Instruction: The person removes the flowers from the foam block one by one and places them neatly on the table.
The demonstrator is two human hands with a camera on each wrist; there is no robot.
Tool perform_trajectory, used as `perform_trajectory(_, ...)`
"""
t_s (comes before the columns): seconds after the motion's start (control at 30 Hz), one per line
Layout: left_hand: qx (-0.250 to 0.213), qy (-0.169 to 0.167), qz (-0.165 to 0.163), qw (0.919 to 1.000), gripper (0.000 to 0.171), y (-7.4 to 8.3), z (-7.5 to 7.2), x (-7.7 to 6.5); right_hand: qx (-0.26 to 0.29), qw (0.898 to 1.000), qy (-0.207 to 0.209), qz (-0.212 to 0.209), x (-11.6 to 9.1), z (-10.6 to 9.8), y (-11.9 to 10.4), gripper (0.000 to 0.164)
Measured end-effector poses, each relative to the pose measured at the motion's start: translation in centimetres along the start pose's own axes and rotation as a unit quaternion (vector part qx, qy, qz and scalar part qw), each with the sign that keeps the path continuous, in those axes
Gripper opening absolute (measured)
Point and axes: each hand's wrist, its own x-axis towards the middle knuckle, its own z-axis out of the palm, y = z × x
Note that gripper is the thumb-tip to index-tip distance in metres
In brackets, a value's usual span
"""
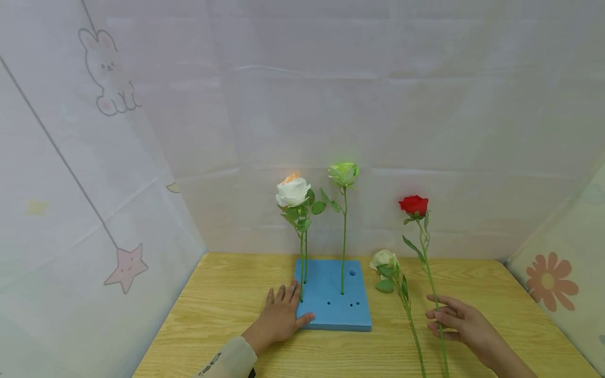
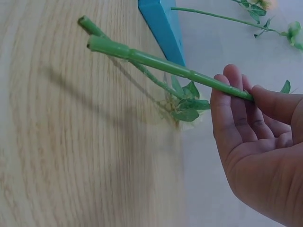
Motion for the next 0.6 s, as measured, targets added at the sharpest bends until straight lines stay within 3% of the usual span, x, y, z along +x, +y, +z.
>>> perform_trajectory(0.6,0.006,0.002,0.004,1.0,0.094,-0.1,0.1,0.0,0.024,0.999,-0.027,0.018,-0.1,-2.1,2.2,0.067)
